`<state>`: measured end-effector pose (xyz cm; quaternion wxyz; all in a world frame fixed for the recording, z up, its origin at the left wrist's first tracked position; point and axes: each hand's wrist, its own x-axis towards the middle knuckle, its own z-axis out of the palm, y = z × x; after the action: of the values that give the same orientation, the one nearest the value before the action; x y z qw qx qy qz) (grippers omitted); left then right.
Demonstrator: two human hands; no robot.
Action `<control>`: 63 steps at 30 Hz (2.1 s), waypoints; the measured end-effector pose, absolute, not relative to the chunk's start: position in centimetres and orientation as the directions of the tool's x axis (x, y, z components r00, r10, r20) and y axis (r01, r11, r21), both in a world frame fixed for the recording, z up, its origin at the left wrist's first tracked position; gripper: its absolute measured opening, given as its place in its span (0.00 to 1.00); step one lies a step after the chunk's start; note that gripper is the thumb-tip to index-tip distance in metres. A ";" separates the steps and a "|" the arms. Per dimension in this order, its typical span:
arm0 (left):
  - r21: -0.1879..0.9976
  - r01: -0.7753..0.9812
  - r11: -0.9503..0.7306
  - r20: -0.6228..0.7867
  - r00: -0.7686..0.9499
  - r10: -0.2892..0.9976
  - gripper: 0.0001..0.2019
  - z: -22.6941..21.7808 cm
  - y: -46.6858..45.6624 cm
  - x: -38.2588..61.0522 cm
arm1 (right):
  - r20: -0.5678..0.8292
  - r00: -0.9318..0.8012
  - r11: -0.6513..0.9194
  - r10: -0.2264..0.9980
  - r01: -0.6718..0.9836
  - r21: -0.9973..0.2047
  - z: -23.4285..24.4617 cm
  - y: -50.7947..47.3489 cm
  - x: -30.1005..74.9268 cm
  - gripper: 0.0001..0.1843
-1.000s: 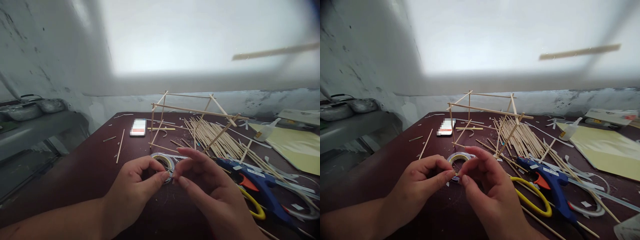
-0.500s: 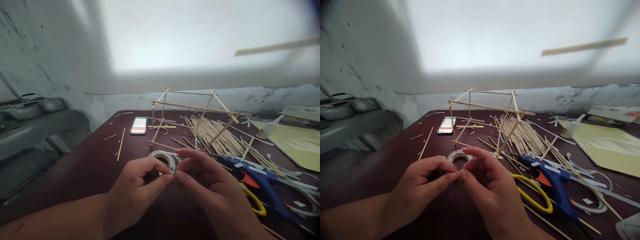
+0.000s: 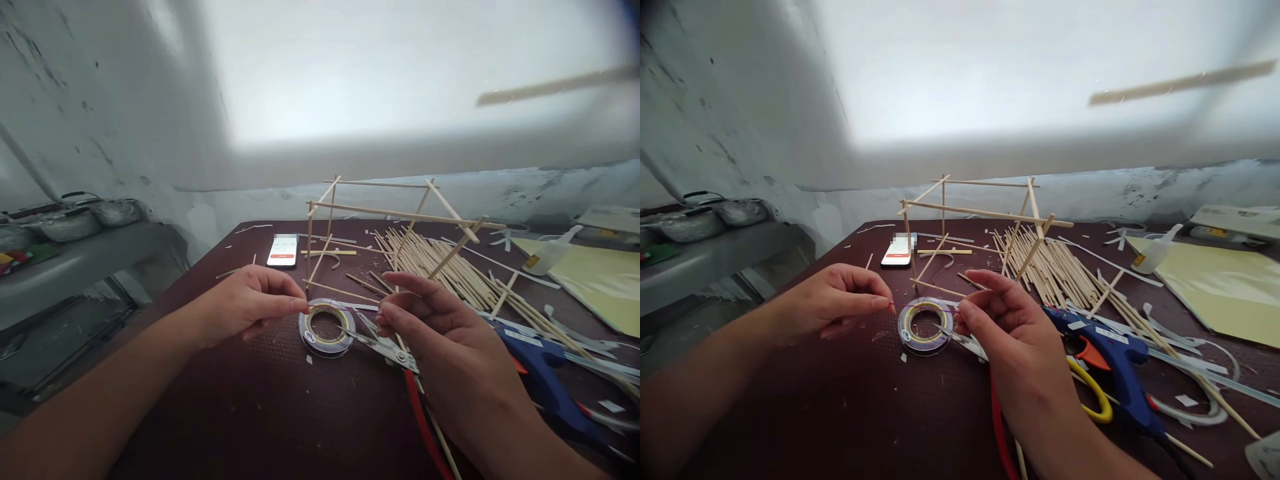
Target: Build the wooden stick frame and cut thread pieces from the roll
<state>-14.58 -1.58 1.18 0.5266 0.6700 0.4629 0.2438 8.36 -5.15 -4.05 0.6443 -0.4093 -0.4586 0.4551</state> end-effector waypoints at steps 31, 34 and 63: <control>0.632 0.587 -0.505 0.476 0.219 0.852 0.09 3.5 -7.0 -14.2 | 0.227 -0.064 0.234 0.972 0.153 -0.960 -4.7 -6.2 7.7 0.15; 0.626 0.589 -0.511 0.378 0.343 0.860 0.07 2.3 -6.4 -12.8 | 0.274 -0.070 0.281 0.959 0.132 -0.950 -4.7 -6.3 7.6 0.15; 0.870 0.431 -0.239 -0.026 0.524 0.852 0.14 -2.3 -5.3 -10.5 | 0.398 -0.139 0.421 0.907 0.340 -0.841 -4.7 -6.5 7.6 0.14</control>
<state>-10.50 -5.33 -2.31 0.4451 0.7508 0.4271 0.2361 7.58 -6.48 -4.70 0.4783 -0.4492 -0.6941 0.2960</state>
